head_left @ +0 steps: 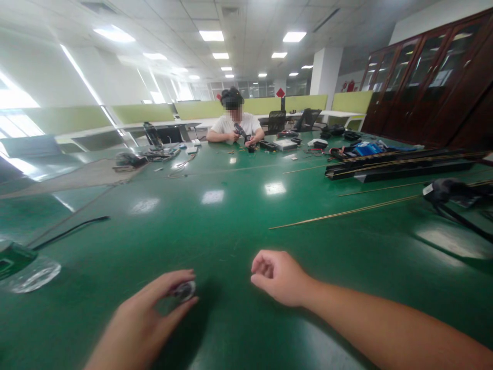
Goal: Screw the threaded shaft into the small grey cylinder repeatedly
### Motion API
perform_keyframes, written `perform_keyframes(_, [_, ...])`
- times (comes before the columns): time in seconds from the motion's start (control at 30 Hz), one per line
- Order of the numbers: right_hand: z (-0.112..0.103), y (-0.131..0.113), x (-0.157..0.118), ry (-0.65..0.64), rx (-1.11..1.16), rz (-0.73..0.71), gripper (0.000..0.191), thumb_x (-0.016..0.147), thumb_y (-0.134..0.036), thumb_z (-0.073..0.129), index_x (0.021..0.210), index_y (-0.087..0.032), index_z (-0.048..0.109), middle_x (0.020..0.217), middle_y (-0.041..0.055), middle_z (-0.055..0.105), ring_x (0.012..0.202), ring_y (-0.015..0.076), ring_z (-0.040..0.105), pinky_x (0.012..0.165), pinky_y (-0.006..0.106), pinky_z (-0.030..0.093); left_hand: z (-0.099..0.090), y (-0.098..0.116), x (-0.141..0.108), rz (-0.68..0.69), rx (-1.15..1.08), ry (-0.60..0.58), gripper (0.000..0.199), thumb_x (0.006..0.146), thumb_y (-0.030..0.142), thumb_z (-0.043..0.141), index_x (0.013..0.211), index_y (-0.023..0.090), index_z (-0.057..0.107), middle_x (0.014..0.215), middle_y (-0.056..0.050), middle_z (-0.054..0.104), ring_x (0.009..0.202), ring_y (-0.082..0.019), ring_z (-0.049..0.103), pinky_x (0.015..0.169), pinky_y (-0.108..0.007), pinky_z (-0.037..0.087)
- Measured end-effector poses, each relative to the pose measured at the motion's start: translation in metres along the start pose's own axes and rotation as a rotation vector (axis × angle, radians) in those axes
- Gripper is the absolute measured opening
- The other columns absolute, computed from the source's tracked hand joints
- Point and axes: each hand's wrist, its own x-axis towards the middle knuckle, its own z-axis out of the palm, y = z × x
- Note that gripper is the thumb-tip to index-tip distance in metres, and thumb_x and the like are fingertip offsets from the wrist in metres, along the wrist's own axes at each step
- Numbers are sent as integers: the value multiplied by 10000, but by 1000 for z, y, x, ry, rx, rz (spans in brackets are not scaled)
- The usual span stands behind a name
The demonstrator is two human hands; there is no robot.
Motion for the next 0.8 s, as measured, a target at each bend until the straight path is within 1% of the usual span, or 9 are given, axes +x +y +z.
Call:
perform_keyframes(0.07, [-1,0,-1,7,-29,-21,96,735,-161,679,768,-192,596,655,-40,609,566,109,532,533,210,385,25,28,28,111,-86,-140,205,861,401,666,1015,269,693,1085,-22,702,988,-210,676,896,-317,557])
perform_keyframes(0.1, [-2,0,-1,9,-44,-31,121,723,-153,684,747,-195,573,641,-47,595,559,107,522,527,209,374,37,43,40,136,-134,-182,156,872,326,641,1012,273,684,1083,-12,695,990,-193,666,882,-296,547])
perform_keyframes(0.17, [-2,0,-1,15,-70,-46,162,703,-135,682,715,-199,535,623,-58,571,548,104,503,519,207,357,56,65,58,155,-228,-183,141,858,224,624,983,271,671,1022,7,692,944,-164,656,840,-262,529])
perform_keyframes(0.23, [-2,0,-1,23,-86,-52,183,690,-122,675,699,-202,511,620,-62,559,549,103,496,518,205,349,69,73,63,151,-307,-148,178,839,166,619,980,266,661,991,15,688,915,-148,650,820,-244,515])
perform_keyframes(0.33, [-2,0,-1,16,-129,-67,180,683,-128,676,687,-205,513,613,-66,554,547,104,492,516,206,333,80,66,55,139,-368,-106,218,827,153,638,1011,268,661,1018,12,687,943,-148,649,853,-241,508])
perform_keyframes(0.47, [-3,-1,-3,-21,-213,-116,172,682,-154,688,645,-203,529,601,-63,563,551,109,495,522,213,317,83,53,40,110,-381,-119,177,832,225,677,1005,265,677,1020,0,698,950,-166,662,861,-254,523])
perform_keyframes(0.53, [-3,-2,-3,-30,-220,-119,182,684,-155,686,630,-202,518,597,-61,563,550,110,495,522,213,316,83,53,37,60,-392,-117,231,815,248,699,1044,265,677,1027,-7,709,941,-178,675,859,-267,537])
perform_keyframes(0.67, [-4,-4,-4,-47,-187,-106,201,695,-162,690,631,-202,503,590,-61,549,543,107,488,521,211,319,81,56,38,-37,-451,-122,461,782,291,747,1223,275,611,1062,-6,724,975,-189,689,907,-290,546])
perform_keyframes(0.8, [-4,-5,-5,-73,-181,-99,194,696,-161,695,648,-201,511,595,-64,550,538,102,487,520,210,319,77,58,39,-59,-485,-136,436,771,313,762,1184,260,636,1098,-12,726,995,-190,692,915,-284,553])
